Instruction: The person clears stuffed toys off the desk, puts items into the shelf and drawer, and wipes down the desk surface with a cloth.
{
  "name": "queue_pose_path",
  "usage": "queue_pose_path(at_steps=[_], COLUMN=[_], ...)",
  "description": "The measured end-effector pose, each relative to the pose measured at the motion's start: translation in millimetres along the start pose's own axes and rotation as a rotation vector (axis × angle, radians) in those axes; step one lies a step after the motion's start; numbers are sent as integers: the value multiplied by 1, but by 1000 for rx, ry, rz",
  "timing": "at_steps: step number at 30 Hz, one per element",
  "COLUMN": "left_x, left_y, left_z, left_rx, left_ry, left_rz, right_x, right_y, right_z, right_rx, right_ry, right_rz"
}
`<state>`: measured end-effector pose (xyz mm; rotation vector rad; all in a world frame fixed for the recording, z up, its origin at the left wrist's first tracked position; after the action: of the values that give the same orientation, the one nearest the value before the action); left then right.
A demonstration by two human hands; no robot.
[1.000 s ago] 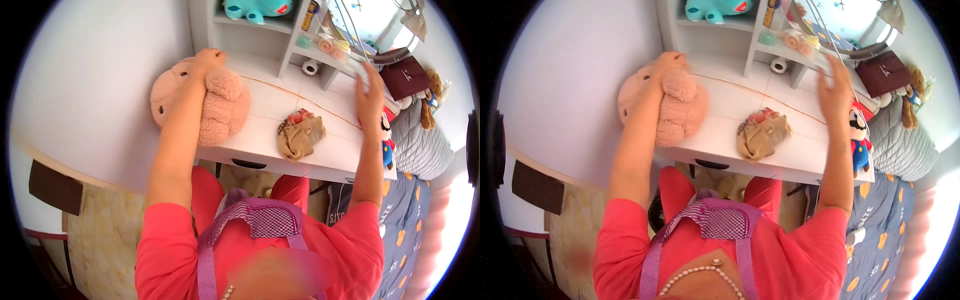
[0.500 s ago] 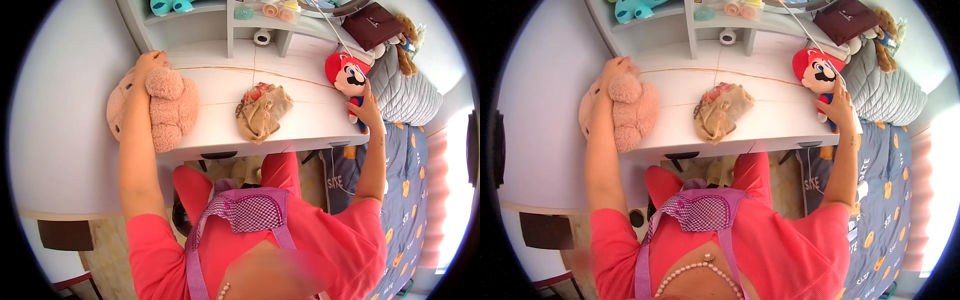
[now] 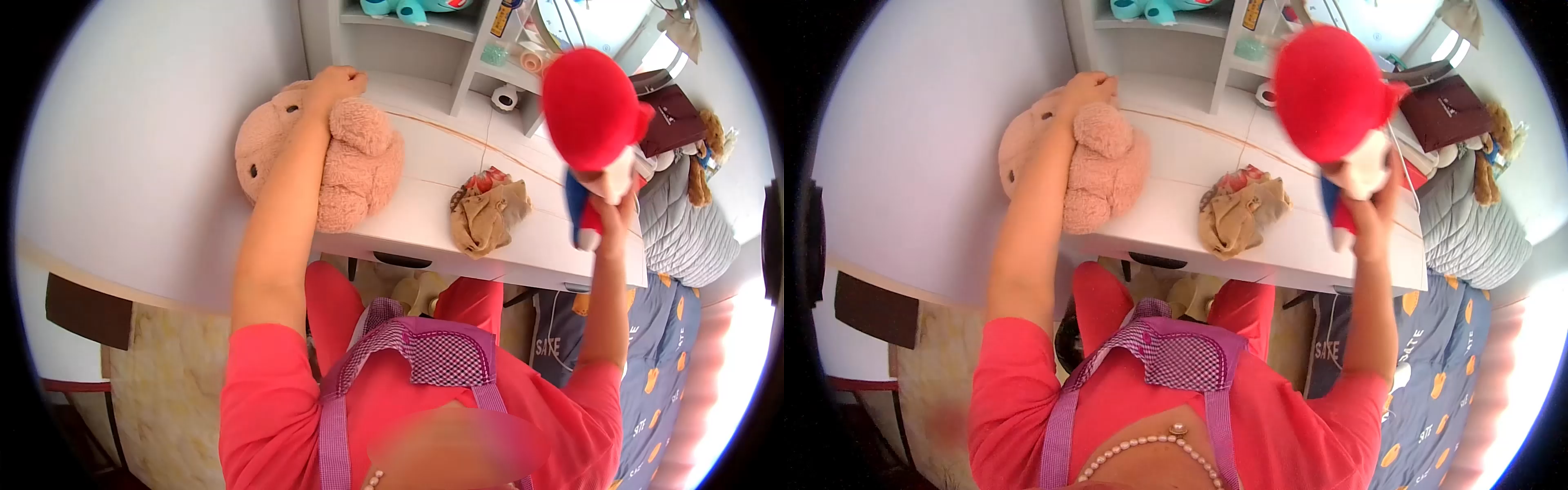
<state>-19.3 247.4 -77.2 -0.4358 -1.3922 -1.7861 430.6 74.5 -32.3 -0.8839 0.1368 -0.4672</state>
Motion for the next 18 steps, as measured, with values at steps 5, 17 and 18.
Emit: queue_pose_path(at_steps=[5, 17, 18], left_x=[-10, 2, 0], left_y=[-34, -25, -26], left_z=[23, 9, 9], left_rx=[-42, 78, 100], left_ry=[130, 102, 91], left_rz=[-242, 157, 185], right_x=[-175, -324, -332], right_y=[-62, 53, 59], right_z=[-10, 43, 47], right_rx=[276, 456, 473], right_ry=[-334, -236, -230], right_rz=[296, -323, -350])
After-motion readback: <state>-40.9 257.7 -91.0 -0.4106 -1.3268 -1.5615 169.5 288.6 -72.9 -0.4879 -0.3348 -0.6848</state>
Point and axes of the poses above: each hand's wrist, its own z-axis towards the middle knuckle, its own x-axis out of the back of the hand, y = z × x, the point moved 10 cm from there along z, towards the middle knuckle, and after that the axes turned 8 degrees about y, right-handed, at the moved point
